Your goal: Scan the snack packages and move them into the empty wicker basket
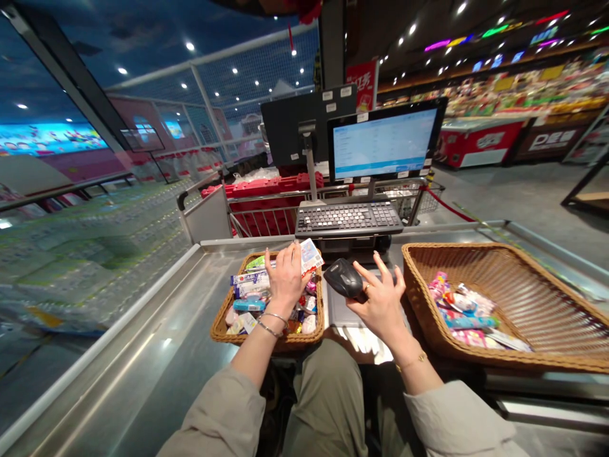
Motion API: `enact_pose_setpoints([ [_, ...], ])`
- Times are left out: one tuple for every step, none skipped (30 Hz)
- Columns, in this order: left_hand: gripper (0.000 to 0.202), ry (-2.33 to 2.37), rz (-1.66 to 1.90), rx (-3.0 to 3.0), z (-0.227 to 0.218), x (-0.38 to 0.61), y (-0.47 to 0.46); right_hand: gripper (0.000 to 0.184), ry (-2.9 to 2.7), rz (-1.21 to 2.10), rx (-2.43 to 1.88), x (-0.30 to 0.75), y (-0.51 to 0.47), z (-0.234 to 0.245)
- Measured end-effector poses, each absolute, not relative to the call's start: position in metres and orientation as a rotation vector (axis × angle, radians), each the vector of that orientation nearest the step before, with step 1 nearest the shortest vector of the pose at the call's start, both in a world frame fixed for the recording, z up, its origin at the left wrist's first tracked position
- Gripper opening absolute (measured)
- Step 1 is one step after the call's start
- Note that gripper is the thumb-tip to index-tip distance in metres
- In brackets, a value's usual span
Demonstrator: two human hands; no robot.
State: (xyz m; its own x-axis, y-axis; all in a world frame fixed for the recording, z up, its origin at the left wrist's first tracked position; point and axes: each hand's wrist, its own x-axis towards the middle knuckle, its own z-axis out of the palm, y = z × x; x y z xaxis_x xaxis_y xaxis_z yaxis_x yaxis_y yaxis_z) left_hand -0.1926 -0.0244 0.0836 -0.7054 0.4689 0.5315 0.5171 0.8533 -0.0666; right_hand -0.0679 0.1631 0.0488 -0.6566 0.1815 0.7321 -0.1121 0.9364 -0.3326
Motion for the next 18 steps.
enact_pose_setpoints([
  [0.079, -2.476, -0.120, -0.720, 0.0834, -0.1927, -0.0242, 0.006, -2.248, 0.446, -0.046, -0.0678, 0.1630, 0.0487],
  [0.080, -2.473, -0.122, -0.721, 0.0834, -0.1928, -0.0239, 0.006, -2.249, 0.445, -0.044, -0.0678, 0.1629, 0.0487],
  [0.080, -2.471, -0.123, -0.721, 0.0833, -0.1929, -0.0236, 0.006, -2.248, 0.444, -0.044, -0.0678, 0.1628, 0.0487],
  [0.080, -2.469, -0.122, -0.718, 0.0832, -0.1929, -0.0233, 0.007, -2.247, 0.443, -0.044, -0.0678, 0.1627, 0.0487],
  [0.079, -2.469, -0.121, -0.714, 0.0832, -0.1930, -0.0230, 0.007, -2.245, 0.442, -0.044, -0.0679, 0.1626, 0.0486],
  [0.079, -2.468, -0.118, -0.711, 0.0831, -0.1931, -0.0227, 0.007, -2.243, 0.441, -0.044, -0.0679, 0.1625, 0.0486],
  [0.078, -2.468, -0.115, -0.709, 0.0829, -0.1932, -0.0224, 0.007, -2.241, 0.442, -0.044, -0.0680, 0.1624, 0.0485],
  [0.078, -2.468, -0.113, -0.709, 0.0828, -0.1933, -0.0221, 0.008, -2.240, 0.444, -0.043, -0.0680, 0.1624, 0.0485],
  [0.079, -2.468, -0.111, -0.709, 0.0827, -0.1934, -0.0219, 0.008, -2.239, 0.445, -0.044, -0.0680, 0.1624, 0.0484],
  [0.079, -2.470, -0.109, -0.710, 0.0827, -0.1935, -0.0216, 0.008, -2.239, 0.447, -0.045, -0.0680, 0.1624, 0.0483],
  [0.079, -2.470, -0.109, -0.710, 0.0827, -0.1935, -0.0213, 0.007, -2.239, 0.448, -0.046, -0.0679, 0.1625, 0.0482],
  [0.079, -2.471, -0.110, -0.710, 0.0828, -0.1935, -0.0211, 0.007, -2.240, 0.450, -0.047, -0.0678, 0.1626, 0.0481],
  [0.079, -2.471, -0.112, -0.710, 0.0829, -0.1936, -0.0208, 0.006, -2.241, 0.451, -0.047, -0.0678, 0.1628, 0.0480],
  [0.079, -2.471, -0.115, -0.711, 0.0831, -0.1936, -0.0206, 0.006, -2.241, 0.451, -0.046, -0.0677, 0.1630, 0.0480],
  [0.079, -2.469, -0.119, -0.712, 0.0833, -0.1936, -0.0204, 0.007, -2.240, 0.451, -0.045, -0.0676, 0.1632, 0.0479],
  [0.080, -2.466, -0.124, -0.714, 0.0834, -0.1937, -0.0202, 0.007, -2.238, 0.451, -0.042, -0.0676, 0.1634, 0.0479],
  [0.080, -2.464, -0.129, -0.717, 0.0836, -0.1938, -0.0200, 0.007, -2.235, 0.451, -0.039, -0.0675, 0.1636, 0.0479],
  [0.079, -2.461, -0.134, -0.719, 0.0837, -0.1939, -0.0198, 0.008, -2.234, 0.452, -0.037, -0.0674, 0.1637, 0.0480],
])
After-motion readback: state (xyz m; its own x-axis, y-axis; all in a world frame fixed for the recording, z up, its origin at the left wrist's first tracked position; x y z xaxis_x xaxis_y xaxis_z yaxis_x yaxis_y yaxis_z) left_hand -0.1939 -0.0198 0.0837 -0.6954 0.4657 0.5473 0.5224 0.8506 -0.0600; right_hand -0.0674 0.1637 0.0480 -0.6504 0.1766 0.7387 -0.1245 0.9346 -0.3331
